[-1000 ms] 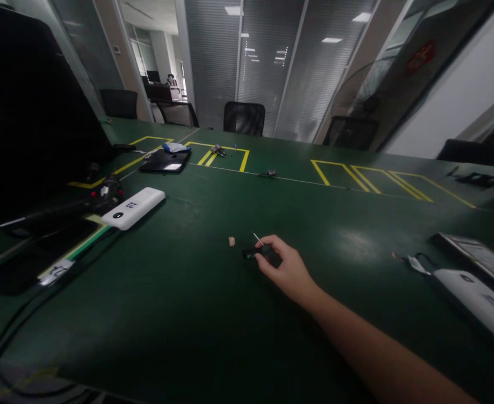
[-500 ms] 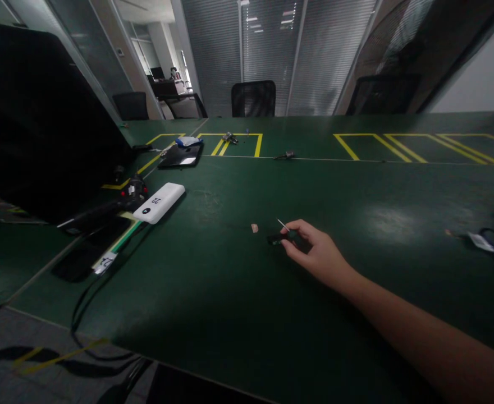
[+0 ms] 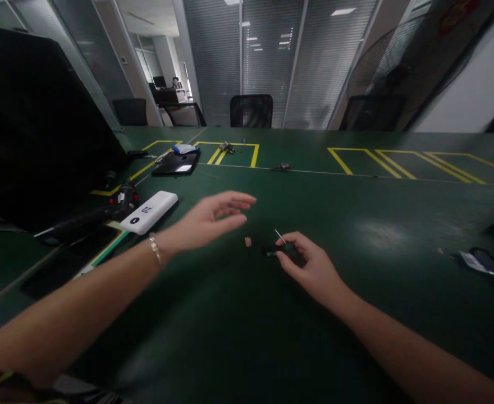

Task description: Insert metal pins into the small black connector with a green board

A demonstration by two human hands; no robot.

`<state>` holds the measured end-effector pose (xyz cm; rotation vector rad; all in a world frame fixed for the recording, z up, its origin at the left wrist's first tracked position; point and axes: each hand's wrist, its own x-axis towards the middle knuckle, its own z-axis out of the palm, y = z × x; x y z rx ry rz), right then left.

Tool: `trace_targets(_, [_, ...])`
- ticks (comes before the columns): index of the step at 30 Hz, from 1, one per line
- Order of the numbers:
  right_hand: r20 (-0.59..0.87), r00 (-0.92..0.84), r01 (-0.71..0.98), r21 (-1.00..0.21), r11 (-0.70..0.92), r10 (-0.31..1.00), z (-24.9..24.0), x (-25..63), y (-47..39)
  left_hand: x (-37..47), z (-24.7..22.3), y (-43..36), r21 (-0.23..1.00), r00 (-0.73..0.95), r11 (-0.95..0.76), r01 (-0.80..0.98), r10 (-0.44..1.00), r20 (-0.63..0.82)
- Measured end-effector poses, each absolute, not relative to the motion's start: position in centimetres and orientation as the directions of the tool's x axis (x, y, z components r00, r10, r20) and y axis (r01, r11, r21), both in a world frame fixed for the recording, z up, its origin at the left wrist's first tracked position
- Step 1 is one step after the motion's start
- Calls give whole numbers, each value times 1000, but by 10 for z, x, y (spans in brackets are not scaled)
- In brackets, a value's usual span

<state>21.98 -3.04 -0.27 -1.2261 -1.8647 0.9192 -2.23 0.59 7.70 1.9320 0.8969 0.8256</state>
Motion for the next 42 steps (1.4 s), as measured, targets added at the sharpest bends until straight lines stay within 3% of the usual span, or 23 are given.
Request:
trace_targets(5, [205,-230,361,-890,279,951,-6,219,-25,20,38,1,823,605,-514,242,743,285])
trace_targets(12, [207,-151,340,-907,247,967,-4,217,-21,27,6,0,943,525,-325,66,815,244])
trace_targets(20, [194,-136,334,-914,230,971,-3,217,-23,26,5,4,994,584,-103,40,810,60])
trace_targets(30, [134,-242,290,-935,203,961,0,214,-24,25,-7,10,994,582,87,-64,813,-33])
trace_targets(42, [143,-269,268,-939,217,952,1,218,-22,28,2,8,998,575,19,67,817,-54])
